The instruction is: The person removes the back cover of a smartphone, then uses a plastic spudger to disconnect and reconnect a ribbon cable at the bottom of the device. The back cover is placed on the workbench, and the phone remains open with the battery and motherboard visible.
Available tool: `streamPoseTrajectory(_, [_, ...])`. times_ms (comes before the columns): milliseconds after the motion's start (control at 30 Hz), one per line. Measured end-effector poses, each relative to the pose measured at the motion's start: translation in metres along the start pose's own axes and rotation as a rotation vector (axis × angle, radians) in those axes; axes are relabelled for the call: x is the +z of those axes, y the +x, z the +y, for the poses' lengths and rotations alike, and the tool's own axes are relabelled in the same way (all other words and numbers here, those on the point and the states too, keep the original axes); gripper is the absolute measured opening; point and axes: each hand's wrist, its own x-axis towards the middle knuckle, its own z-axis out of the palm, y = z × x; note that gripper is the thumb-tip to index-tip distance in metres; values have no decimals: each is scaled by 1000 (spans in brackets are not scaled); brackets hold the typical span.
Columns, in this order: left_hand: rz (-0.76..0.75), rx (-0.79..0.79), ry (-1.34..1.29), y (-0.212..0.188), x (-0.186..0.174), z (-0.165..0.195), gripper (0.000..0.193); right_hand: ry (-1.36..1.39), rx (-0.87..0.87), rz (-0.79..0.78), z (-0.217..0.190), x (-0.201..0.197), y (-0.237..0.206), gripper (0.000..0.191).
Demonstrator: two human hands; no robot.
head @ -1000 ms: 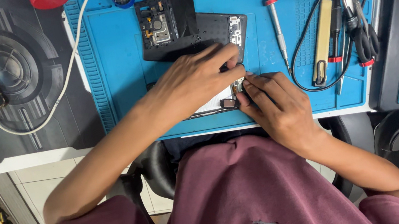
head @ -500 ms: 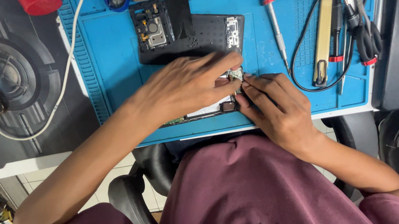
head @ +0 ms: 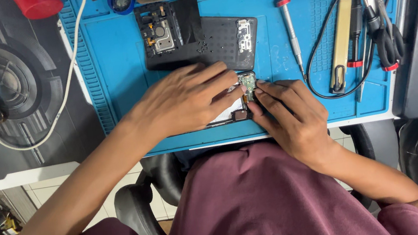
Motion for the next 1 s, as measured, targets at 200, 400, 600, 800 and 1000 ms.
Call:
streamPoseTrajectory(200, [-28, 44, 81, -7, 5, 4, 46, 0, 12, 2, 1, 1, -5, 32])
streamPoseTrajectory(400, [7, 92, 103, -8, 5, 3, 44, 19, 33, 9, 0, 1, -7, 32])
streamPoseTrajectory(600, [33, 77, 96, -8, 9, 4, 42, 26, 47, 39, -1, 2, -8, 31])
streamPoseTrajectory(800, [45, 83, 93, -8, 10, 3, 41, 27, 62, 41, -3, 1, -8, 30])
streamPoseTrajectory(1000, [37, 87, 89, -10, 11, 2, 40, 22, 70, 11, -3, -3, -7, 28])
